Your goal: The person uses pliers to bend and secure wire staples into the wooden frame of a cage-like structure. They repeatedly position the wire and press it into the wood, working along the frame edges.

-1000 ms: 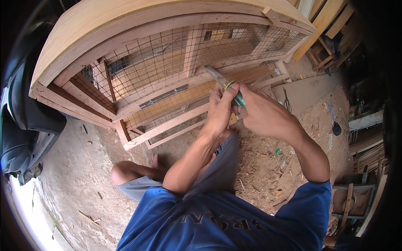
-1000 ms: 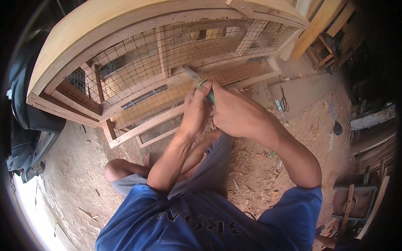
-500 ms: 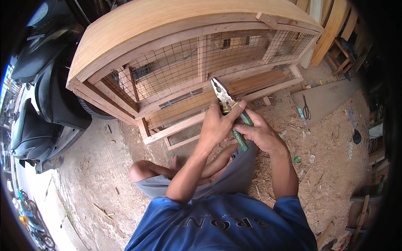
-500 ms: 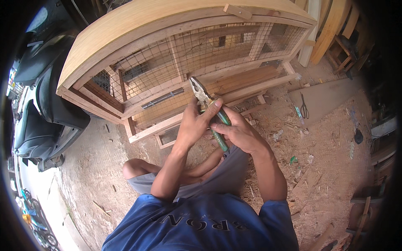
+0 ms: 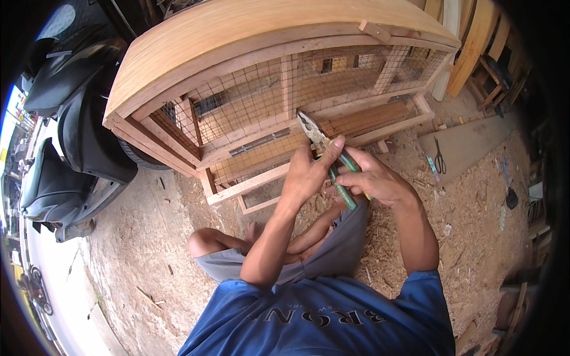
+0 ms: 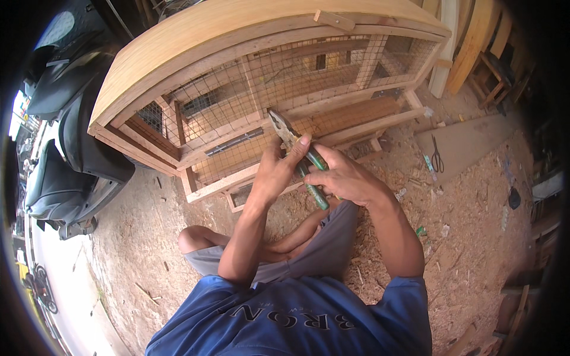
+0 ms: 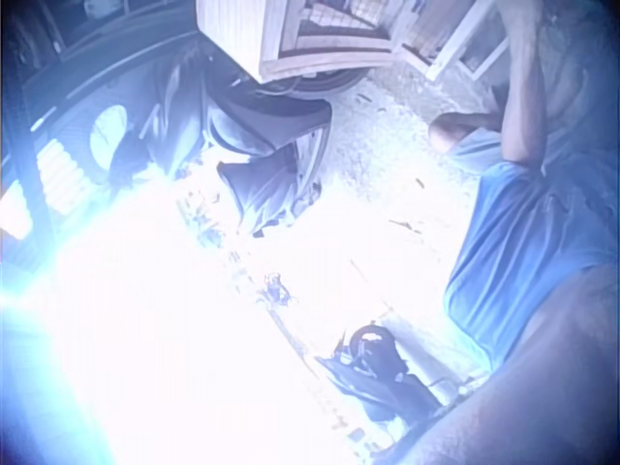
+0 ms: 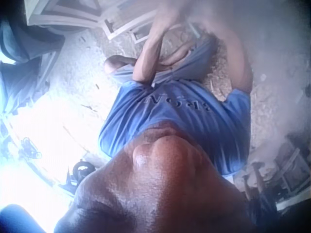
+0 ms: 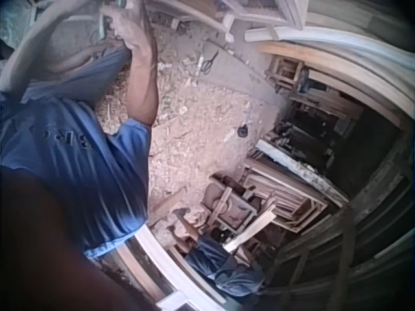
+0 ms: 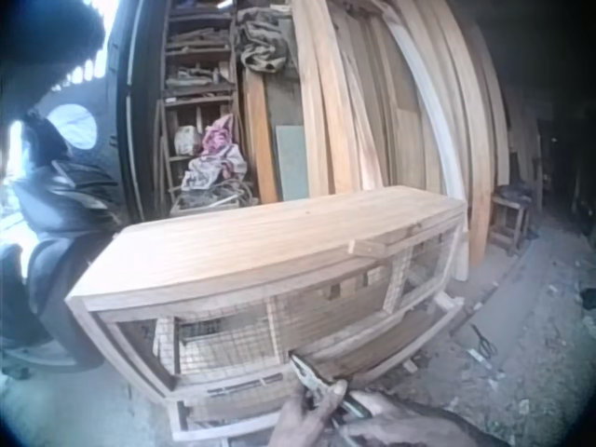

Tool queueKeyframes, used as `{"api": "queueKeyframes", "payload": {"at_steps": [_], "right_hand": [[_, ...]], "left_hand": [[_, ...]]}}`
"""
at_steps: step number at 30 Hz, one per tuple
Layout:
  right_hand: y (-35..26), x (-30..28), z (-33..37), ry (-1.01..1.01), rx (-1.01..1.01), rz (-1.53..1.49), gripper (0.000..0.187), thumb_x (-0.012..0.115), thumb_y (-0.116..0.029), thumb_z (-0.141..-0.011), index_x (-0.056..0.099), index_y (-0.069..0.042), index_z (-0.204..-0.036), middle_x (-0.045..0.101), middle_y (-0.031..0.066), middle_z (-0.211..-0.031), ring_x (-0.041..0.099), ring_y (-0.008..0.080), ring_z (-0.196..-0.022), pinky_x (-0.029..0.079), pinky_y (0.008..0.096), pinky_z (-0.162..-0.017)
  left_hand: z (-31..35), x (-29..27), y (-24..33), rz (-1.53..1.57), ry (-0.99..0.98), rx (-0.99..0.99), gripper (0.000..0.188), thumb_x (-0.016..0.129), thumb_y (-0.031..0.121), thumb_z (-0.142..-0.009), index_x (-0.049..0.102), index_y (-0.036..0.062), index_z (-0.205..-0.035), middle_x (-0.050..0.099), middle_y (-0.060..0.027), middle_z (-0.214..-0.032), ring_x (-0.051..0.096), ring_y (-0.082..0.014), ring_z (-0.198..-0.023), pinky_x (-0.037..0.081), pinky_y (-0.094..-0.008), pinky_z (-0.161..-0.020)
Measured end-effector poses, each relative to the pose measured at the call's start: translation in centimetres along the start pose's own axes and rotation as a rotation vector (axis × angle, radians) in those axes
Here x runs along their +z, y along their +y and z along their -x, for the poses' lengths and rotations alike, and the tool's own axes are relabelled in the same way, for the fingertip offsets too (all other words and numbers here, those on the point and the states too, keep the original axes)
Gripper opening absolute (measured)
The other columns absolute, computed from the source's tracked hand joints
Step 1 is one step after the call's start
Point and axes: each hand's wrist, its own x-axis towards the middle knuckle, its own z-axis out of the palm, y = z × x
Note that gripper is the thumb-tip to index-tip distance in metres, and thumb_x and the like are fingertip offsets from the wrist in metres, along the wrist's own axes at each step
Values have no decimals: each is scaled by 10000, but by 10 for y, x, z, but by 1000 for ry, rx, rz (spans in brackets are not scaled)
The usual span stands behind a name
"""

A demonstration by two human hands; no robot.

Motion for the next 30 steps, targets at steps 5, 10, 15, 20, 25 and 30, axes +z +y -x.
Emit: {"api": "queueKeyframes", "payload": {"at_steps": [5,10,15,20,25,30], "right_hand": [[-4,-4,0,33,17,93,553,618,-51,-915,435,7,-1433,655,80,-973,651,120,-779,485,278,-602],[-16,-8,-4,25,-29,263,489,606,-61,-880,479,32,-1343,650,75,-874,609,104,-680,467,286,-545],[-29,-3,-1,20,17,346,351,600,-73,-874,521,35,-1198,629,84,-821,593,128,-648,468,285,-540],[-40,5,-1,24,50,218,358,598,-114,-899,521,39,-1213,622,89,-850,653,159,-709,534,322,-617],[-43,13,4,195,-2,807,414,582,-147,-927,489,90,-1253,652,231,-992,689,319,-830,547,457,-785],[-11,41,7,372,-230,1104,558,562,-94,-901,382,114,-1387,585,349,-1234,629,495,-1019,494,570,-899]], "left_hand": [[0,4,-1,84,-9,-7,700,706,529,-929,557,-100,-1196,694,-198,-946,683,-215,-818,560,-344,-717],[-3,6,-1,166,-8,-13,724,684,551,-937,549,-103,-1216,687,-206,-970,683,-221,-830,564,-336,-718],[0,3,4,239,-62,-86,694,661,554,-952,550,-84,-1202,667,-194,-987,689,-232,-865,573,-331,-713],[1,8,6,355,-40,-97,708,668,537,-952,507,-86,-1246,655,-188,-994,692,-255,-866,596,-356,-722],[-5,8,3,487,-105,-102,723,710,490,-937,464,-92,-1289,624,-217,-1107,675,-270,-964,602,-366,-760],[-4,2,-2,447,-172,-119,702,739,440,-925,463,-75,-1315,580,-226,-1213,629,-269,-1102,569,-390,-877]]}}
